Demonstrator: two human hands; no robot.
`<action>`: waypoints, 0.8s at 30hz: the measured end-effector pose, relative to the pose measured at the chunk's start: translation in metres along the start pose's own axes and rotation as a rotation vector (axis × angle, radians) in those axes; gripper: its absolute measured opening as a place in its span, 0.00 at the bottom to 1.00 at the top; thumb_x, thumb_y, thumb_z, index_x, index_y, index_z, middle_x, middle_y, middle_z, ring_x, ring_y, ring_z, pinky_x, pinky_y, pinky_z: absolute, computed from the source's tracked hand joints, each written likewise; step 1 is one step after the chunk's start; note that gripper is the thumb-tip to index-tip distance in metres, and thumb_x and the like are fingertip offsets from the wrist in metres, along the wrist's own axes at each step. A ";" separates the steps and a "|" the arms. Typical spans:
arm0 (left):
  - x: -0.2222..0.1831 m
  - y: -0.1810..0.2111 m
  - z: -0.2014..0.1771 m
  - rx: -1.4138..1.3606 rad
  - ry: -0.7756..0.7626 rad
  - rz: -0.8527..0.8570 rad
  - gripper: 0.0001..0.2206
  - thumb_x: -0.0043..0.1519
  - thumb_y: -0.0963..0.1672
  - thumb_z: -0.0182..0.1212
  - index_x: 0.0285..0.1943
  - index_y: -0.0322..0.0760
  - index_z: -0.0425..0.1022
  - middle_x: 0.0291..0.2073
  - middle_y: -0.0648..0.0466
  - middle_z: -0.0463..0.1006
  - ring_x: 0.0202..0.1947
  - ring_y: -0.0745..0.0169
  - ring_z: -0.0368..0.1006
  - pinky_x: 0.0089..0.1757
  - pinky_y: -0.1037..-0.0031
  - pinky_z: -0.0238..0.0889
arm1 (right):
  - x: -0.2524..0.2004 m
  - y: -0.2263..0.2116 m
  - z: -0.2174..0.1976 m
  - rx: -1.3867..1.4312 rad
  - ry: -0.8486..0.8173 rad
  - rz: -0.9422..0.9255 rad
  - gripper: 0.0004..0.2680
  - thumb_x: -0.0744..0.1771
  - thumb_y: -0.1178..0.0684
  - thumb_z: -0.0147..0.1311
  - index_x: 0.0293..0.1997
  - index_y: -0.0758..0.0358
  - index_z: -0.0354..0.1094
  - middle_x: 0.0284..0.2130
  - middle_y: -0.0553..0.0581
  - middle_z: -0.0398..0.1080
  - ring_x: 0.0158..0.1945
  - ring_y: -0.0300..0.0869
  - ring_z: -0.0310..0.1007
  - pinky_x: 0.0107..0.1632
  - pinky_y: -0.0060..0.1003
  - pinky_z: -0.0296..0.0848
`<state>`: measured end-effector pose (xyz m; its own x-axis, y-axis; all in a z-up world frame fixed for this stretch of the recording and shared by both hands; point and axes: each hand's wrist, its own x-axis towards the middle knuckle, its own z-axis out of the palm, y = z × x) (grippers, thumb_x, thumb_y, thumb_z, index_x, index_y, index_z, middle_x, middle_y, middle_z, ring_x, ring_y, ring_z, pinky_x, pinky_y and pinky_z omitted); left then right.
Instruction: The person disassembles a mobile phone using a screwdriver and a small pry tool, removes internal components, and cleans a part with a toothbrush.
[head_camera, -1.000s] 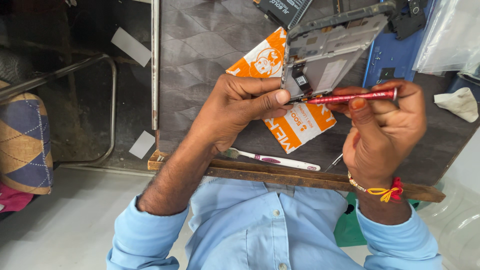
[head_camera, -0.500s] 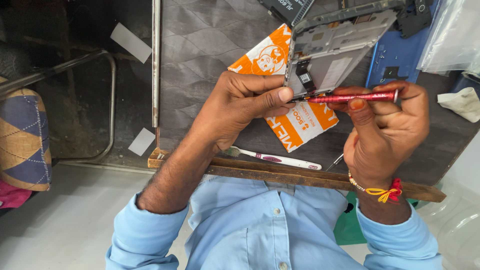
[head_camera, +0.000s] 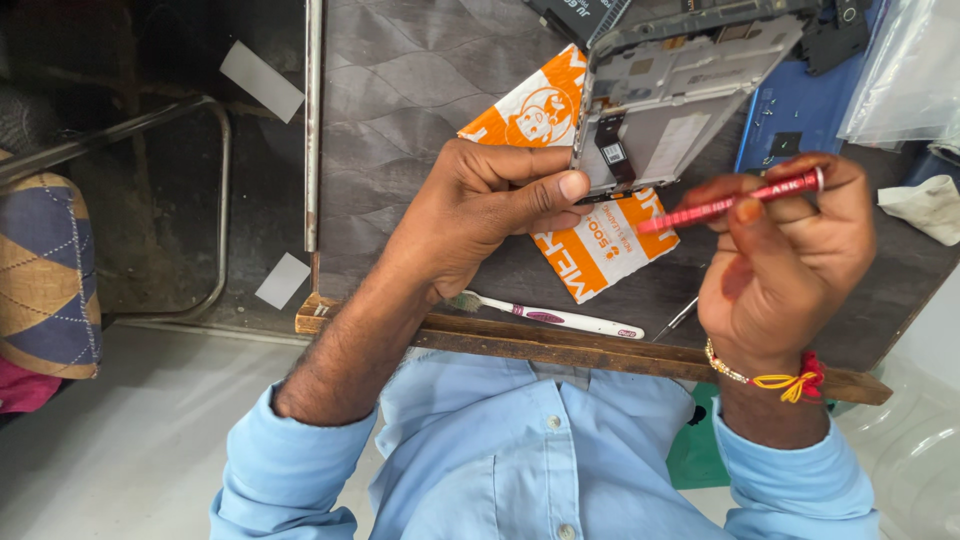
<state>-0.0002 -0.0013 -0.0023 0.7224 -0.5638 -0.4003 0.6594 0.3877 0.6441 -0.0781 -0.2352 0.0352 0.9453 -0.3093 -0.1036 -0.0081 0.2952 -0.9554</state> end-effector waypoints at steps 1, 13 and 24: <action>0.000 0.001 0.000 -0.002 0.005 -0.007 0.18 0.64 0.42 0.67 0.59 0.22 0.77 0.46 0.43 0.83 0.43 0.64 0.81 0.47 0.74 0.80 | -0.001 0.000 -0.003 0.009 -0.018 -0.004 0.10 0.73 0.63 0.60 0.54 0.73 0.58 0.33 0.63 0.71 0.36 0.50 0.78 0.43 0.43 0.80; 0.000 0.004 0.002 0.001 0.019 -0.016 0.18 0.64 0.43 0.67 0.60 0.23 0.78 0.47 0.42 0.83 0.43 0.65 0.81 0.46 0.75 0.80 | -0.006 0.002 0.006 -0.147 -0.060 -0.128 0.11 0.75 0.61 0.59 0.55 0.68 0.54 0.38 0.66 0.72 0.43 0.52 0.81 0.53 0.54 0.84; 0.000 0.020 0.013 0.015 0.011 -0.011 0.18 0.64 0.43 0.67 0.60 0.25 0.77 0.47 0.44 0.84 0.43 0.66 0.81 0.46 0.76 0.80 | -0.005 0.004 0.011 -0.196 -0.019 -0.096 0.11 0.76 0.63 0.56 0.55 0.69 0.52 0.41 0.72 0.74 0.44 0.54 0.81 0.53 0.53 0.81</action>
<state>0.0101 -0.0030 0.0198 0.7175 -0.5599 -0.4144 0.6642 0.3708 0.6491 -0.0794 -0.2220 0.0347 0.9508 -0.3097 -0.0065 0.0205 0.0837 -0.9963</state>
